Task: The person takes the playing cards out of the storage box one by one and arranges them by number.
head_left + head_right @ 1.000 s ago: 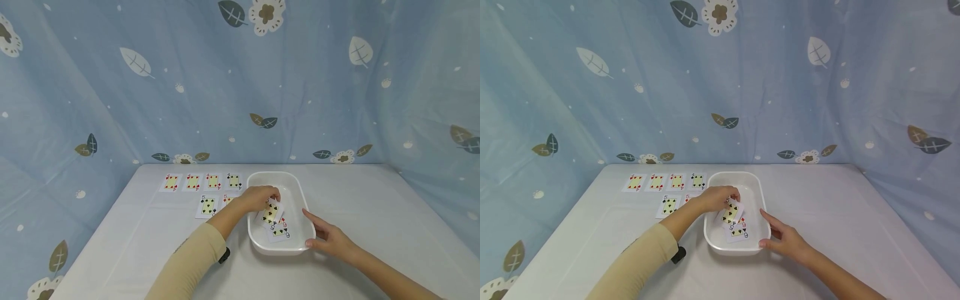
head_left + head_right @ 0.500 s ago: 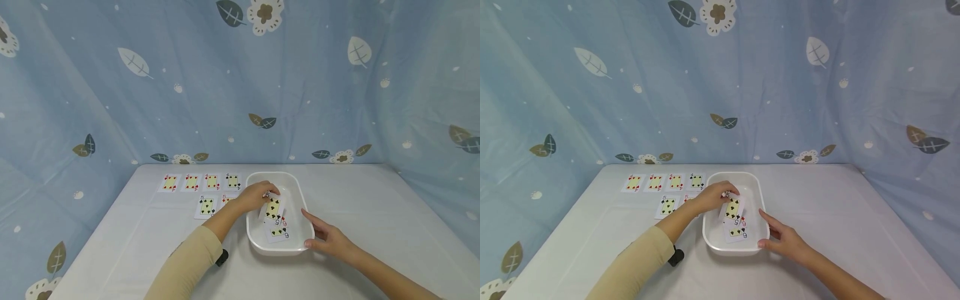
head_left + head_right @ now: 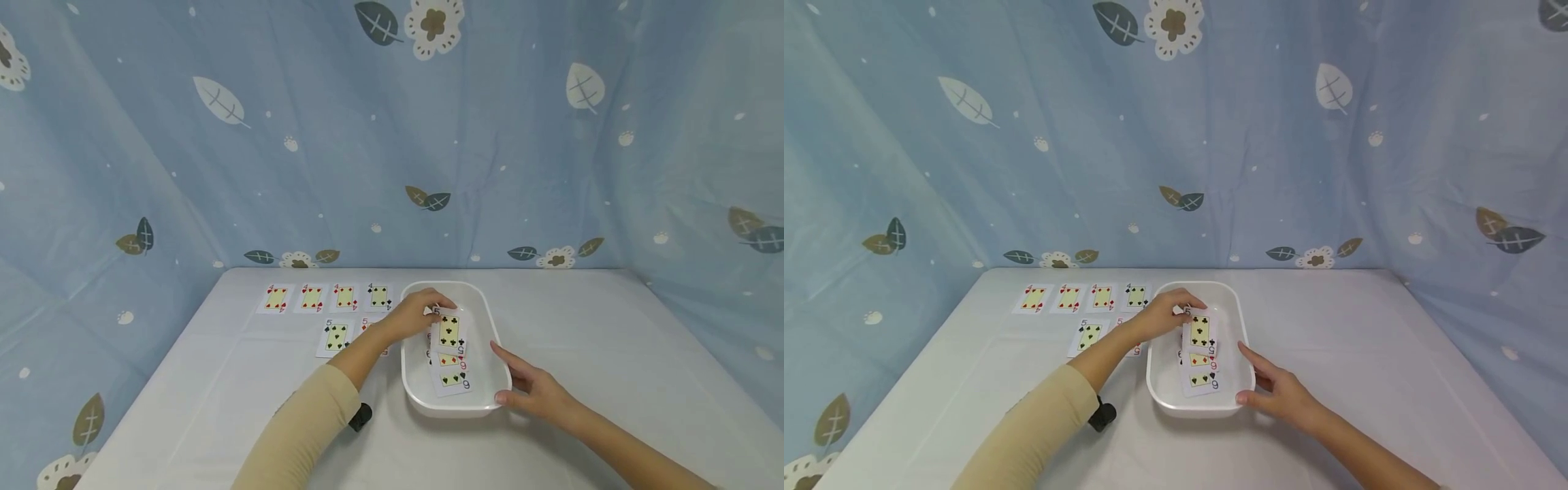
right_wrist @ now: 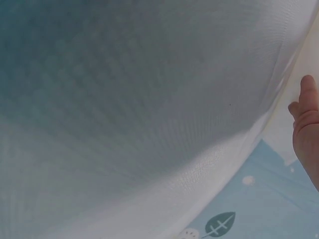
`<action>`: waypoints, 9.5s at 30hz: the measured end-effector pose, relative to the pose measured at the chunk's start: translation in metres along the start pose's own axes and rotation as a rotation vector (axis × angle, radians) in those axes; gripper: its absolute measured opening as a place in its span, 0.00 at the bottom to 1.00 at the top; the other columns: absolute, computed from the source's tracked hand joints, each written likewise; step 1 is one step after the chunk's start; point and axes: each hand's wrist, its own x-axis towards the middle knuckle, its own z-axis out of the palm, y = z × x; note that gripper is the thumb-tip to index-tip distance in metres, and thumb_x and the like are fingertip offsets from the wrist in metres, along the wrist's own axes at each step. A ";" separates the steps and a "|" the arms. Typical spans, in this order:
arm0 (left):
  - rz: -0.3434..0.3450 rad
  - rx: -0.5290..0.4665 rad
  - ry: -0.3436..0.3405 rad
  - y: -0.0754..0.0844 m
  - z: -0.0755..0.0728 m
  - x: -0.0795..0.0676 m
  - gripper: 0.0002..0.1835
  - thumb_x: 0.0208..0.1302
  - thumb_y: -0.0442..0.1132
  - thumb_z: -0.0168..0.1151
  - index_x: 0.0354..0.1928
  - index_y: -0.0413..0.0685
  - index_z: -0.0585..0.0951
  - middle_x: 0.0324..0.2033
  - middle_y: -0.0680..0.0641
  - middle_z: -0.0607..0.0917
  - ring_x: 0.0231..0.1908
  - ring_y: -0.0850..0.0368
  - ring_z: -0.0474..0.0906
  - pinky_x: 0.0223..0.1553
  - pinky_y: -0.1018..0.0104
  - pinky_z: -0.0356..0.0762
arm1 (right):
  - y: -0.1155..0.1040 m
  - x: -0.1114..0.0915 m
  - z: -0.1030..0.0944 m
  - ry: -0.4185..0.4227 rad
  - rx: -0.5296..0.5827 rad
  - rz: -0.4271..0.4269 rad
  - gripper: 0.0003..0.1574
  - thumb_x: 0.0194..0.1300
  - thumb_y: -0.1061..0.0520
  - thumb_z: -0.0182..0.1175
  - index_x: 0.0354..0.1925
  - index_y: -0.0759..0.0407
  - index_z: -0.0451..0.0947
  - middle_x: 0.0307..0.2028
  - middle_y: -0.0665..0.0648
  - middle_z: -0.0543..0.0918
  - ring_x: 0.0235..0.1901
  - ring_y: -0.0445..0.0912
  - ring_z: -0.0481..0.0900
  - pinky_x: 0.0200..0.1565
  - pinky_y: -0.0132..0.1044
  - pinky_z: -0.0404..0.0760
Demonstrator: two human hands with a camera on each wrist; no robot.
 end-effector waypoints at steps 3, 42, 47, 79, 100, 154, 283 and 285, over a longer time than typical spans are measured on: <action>0.005 -0.056 0.030 -0.002 -0.003 0.001 0.18 0.58 0.30 0.59 0.49 0.55 0.79 0.45 0.55 0.79 0.47 0.62 0.73 0.51 0.66 0.72 | 0.000 0.000 0.000 -0.003 0.012 0.013 0.49 0.54 0.58 0.64 0.68 0.60 0.51 0.65 0.72 0.54 0.55 0.65 0.69 0.46 0.35 0.78; 0.024 -0.082 0.073 0.011 -0.103 -0.025 0.18 0.62 0.29 0.54 0.51 0.54 0.78 0.50 0.51 0.75 0.48 0.56 0.73 0.43 0.66 0.77 | -0.001 -0.001 -0.001 -0.019 -0.008 0.034 0.50 0.54 0.56 0.64 0.69 0.60 0.50 0.64 0.74 0.55 0.53 0.66 0.70 0.44 0.36 0.79; 0.013 -0.036 0.100 0.002 -0.112 -0.037 0.18 0.61 0.29 0.55 0.51 0.56 0.78 0.52 0.52 0.74 0.48 0.56 0.73 0.43 0.65 0.76 | 0.000 -0.002 -0.001 -0.029 -0.004 -0.014 0.49 0.55 0.58 0.63 0.68 0.62 0.49 0.63 0.77 0.55 0.51 0.67 0.71 0.43 0.36 0.80; -0.271 0.062 0.143 -0.069 -0.172 -0.137 0.16 0.61 0.31 0.56 0.51 0.51 0.78 0.51 0.45 0.75 0.38 0.51 0.75 0.31 0.63 0.78 | 0.001 -0.002 0.001 -0.020 0.015 0.013 0.49 0.55 0.57 0.64 0.68 0.62 0.50 0.64 0.76 0.55 0.54 0.67 0.70 0.44 0.35 0.79; -0.472 -0.042 -0.013 -0.104 -0.184 -0.165 0.16 0.57 0.30 0.59 0.50 0.41 0.78 0.45 0.39 0.76 0.38 0.52 0.74 0.34 0.65 0.79 | -0.001 -0.002 -0.003 -0.030 0.024 0.000 0.48 0.56 0.58 0.63 0.68 0.62 0.49 0.65 0.74 0.54 0.55 0.66 0.68 0.45 0.34 0.79; -0.456 0.265 0.004 -0.126 -0.139 -0.155 0.17 0.48 0.29 0.66 0.43 0.42 0.79 0.43 0.41 0.77 0.47 0.45 0.72 0.51 0.48 0.69 | 0.001 -0.003 -0.003 -0.022 0.001 -0.018 0.48 0.56 0.58 0.63 0.68 0.60 0.50 0.64 0.74 0.55 0.55 0.66 0.69 0.45 0.35 0.79; -0.203 0.719 -0.344 0.013 0.010 0.003 0.34 0.35 0.63 0.71 0.49 0.61 0.76 0.37 0.58 0.77 0.36 0.64 0.71 0.35 0.67 0.69 | -0.002 -0.001 -0.001 -0.018 -0.021 -0.023 0.48 0.56 0.57 0.63 0.68 0.61 0.50 0.62 0.76 0.57 0.51 0.66 0.72 0.43 0.36 0.80; -0.192 0.703 -0.328 0.013 0.011 0.004 0.34 0.36 0.61 0.71 0.49 0.61 0.76 0.37 0.59 0.76 0.37 0.64 0.71 0.34 0.68 0.68 | -0.003 -0.002 -0.002 -0.016 -0.029 -0.031 0.48 0.56 0.57 0.63 0.68 0.62 0.50 0.62 0.77 0.57 0.51 0.66 0.73 0.43 0.37 0.80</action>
